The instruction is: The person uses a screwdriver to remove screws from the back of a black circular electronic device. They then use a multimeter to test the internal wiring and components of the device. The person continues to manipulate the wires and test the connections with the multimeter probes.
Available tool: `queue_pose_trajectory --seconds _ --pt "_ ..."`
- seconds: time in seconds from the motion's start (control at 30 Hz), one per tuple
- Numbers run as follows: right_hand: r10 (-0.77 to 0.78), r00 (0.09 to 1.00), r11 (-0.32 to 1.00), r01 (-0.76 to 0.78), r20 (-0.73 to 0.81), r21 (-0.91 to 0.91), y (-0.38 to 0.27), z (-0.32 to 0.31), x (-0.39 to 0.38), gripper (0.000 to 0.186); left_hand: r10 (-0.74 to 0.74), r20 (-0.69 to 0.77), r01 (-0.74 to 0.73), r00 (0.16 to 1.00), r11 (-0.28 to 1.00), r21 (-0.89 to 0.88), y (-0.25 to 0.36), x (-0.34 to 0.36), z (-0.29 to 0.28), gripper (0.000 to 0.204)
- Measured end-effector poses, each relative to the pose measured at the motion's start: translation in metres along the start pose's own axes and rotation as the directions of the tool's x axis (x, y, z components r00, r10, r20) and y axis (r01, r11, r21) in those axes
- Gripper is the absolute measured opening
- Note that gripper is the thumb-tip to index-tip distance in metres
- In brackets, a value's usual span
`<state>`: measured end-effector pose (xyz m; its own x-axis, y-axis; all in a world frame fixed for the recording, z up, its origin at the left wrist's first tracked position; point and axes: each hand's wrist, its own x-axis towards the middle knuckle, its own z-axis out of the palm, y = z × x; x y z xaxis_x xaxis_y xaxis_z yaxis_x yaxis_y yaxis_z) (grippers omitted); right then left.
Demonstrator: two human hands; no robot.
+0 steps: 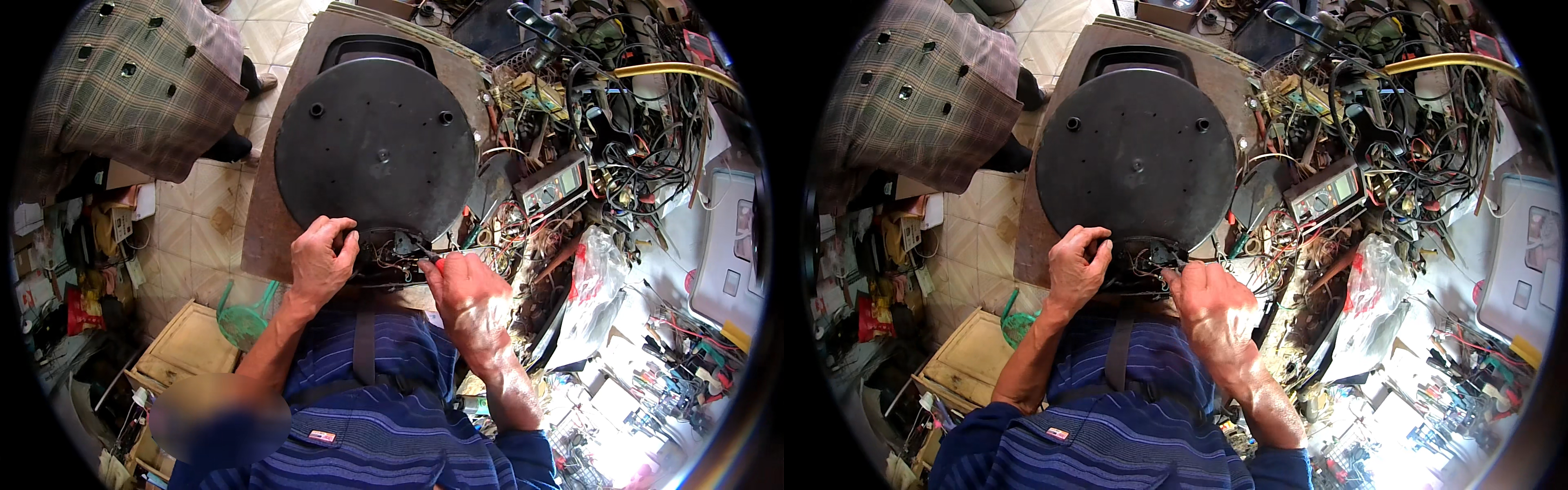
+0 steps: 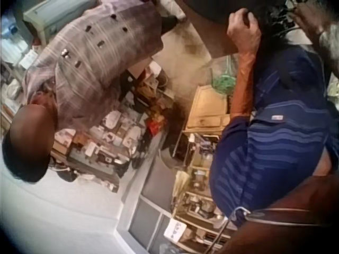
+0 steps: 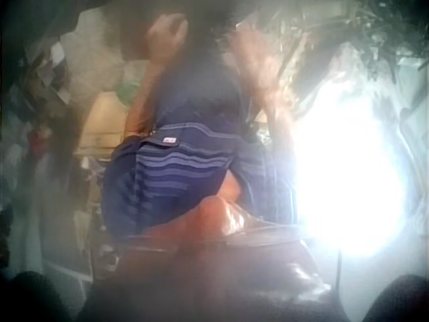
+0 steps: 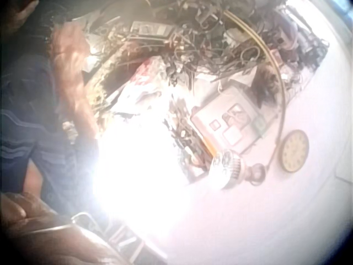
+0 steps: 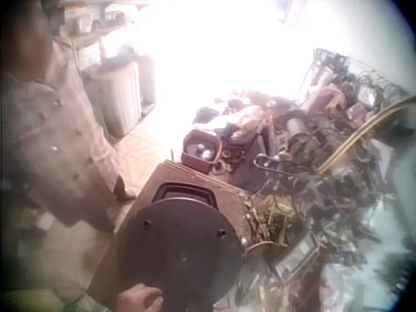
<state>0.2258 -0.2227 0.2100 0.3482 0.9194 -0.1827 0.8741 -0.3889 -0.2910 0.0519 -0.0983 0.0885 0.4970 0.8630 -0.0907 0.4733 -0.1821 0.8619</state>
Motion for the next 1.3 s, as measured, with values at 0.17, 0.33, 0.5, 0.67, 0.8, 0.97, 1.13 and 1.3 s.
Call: queue_pose_trajectory --seconds 0.17,0.33,0.5,0.67,0.8,0.97,1.13,1.3 --pt "-0.193 0.950 0.978 0.208 -0.247 0.034 0.005 0.013 0.010 0.026 0.006 0.019 -0.005 1.000 1.000 -0.006 0.000 0.001 -0.002 0.012" --pt "0.035 0.995 0.999 -0.032 0.089 -0.027 -0.007 0.000 -0.002 0.017 0.020 0.010 -0.020 1.000 1.000 -0.008 -0.001 0.000 -0.003 0.012" --pt "-0.078 0.979 0.995 0.089 -0.190 0.053 0.000 0.007 0.008 0.019 -0.015 0.031 0.016 0.999 1.000 -0.013 -0.001 0.001 -0.002 0.012" --pt "-0.008 0.998 1.000 0.008 -0.066 -0.007 -0.001 0.001 0.002 0.019 -0.015 0.027 0.015 1.000 1.000 -0.004 0.002 0.003 -0.003 0.012" --pt "-0.123 0.976 0.985 0.142 -0.180 0.100 0.006 0.007 0.008 0.021 -0.033 0.038 0.034 0.999 0.999 -0.005 -0.001 0.001 -0.003 0.012" --pt "-0.021 0.999 1.000 0.021 -0.041 0.000 0.005 0.003 -0.002 0.017 -0.016 0.027 0.016 1.000 1.000 -0.015 0.000 0.004 -0.003 0.011" --pt "-0.114 0.984 0.991 0.122 -0.133 0.056 0.008 0.006 0.003 0.020 -0.036 0.030 0.037 0.999 0.999 -0.033 -0.001 0.003 -0.003 0.011" --pt "-0.004 1.000 1.000 0.004 -0.007 0.021 0.007 0.005 -0.008 0.027 -0.038 0.032 0.039 0.999 0.999 -0.034 0.001 0.004 -0.003 0.011"
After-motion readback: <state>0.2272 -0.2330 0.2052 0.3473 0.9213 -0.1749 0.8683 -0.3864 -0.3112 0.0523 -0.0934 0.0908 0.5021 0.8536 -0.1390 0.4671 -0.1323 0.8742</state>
